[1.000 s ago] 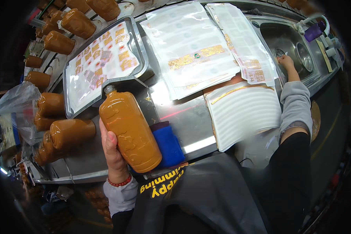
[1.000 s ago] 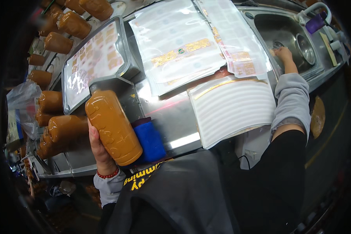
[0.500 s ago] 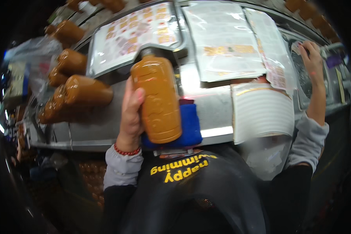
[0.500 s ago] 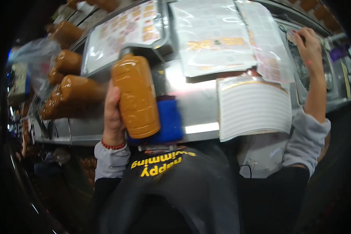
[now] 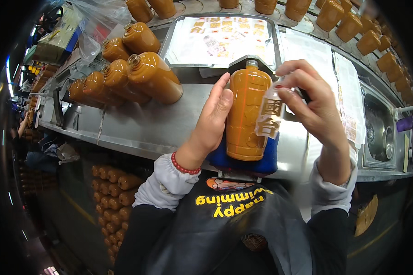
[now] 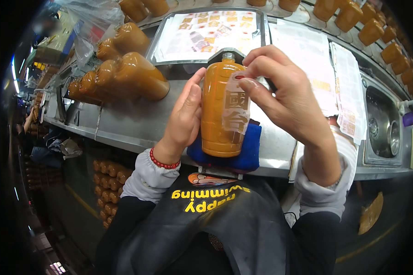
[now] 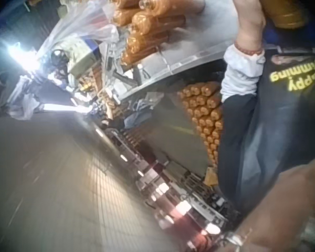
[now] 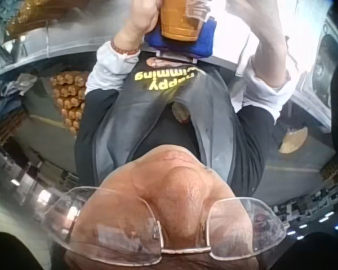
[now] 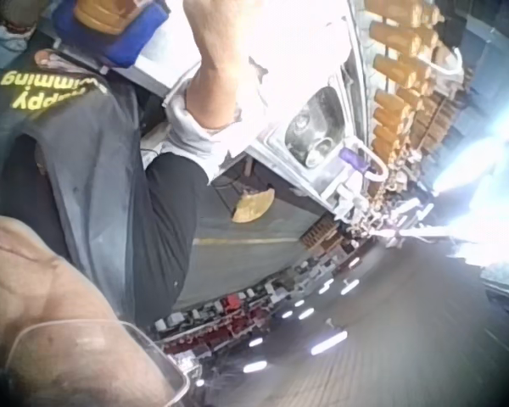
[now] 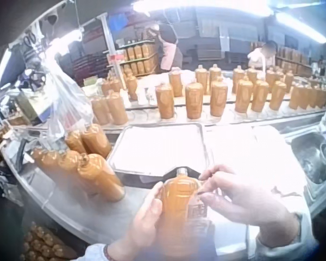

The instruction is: The person wipes amber-colored bottles with a cloth, then applies and smooths paper labels onto the bottle surfaces. They handle each bottle one at a time, rotating it to align and press the label, and occasionally wipe the surface again after labeling.

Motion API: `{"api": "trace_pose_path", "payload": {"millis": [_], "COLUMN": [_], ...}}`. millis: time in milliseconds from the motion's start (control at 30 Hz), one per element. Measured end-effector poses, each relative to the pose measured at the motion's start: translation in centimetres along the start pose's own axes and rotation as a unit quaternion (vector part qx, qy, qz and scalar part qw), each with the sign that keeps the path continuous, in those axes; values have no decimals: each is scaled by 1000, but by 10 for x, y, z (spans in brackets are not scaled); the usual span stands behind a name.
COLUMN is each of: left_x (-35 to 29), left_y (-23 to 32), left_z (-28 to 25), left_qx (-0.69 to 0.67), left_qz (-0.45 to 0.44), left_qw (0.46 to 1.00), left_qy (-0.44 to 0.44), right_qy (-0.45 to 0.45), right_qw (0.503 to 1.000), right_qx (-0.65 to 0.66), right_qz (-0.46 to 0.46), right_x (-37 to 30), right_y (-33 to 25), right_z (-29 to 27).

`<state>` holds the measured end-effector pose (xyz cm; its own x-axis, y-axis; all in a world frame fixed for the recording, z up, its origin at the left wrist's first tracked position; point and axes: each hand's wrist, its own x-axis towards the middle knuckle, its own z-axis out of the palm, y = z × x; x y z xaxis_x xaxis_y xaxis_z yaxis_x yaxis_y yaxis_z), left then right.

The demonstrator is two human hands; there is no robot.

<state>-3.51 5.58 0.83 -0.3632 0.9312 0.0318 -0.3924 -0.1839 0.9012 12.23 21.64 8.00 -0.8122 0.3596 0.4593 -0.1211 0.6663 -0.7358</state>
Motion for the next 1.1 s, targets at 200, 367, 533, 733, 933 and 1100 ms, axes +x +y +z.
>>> {"api": "trace_pose_path", "payload": {"millis": [200, 367, 533, 733, 933, 1100], "left_x": [-7, -3, 11, 27, 23, 27], "left_y": [-12, -15, 23, 49, 47, 36], "left_z": [-1, 0, 18, 38, 46, 49], "left_qx": [166, 135, 439, 379, 492, 504], "left_qz": [54, 94, 239, 280, 401, 489], "left_qw": [984, 986, 866, 882, 773, 712], "left_qy": [-19, 8, 9, -17, 6, 1], "right_qy": [4, 10, 8, 41, 13, 72], "right_qw": [1000, 1000, 999, 994, 988, 984], "right_qx": [-18, -12, -3, 78, 151, 164], "right_qz": [15, -4, -31, -58, 0, 8], "right_x": [5, 5, 4, -8, -26, -33], "right_y": [34, 32, 4, 15, 11, 3], "right_z": [25, 22, 9, 3, 28, 37]}}
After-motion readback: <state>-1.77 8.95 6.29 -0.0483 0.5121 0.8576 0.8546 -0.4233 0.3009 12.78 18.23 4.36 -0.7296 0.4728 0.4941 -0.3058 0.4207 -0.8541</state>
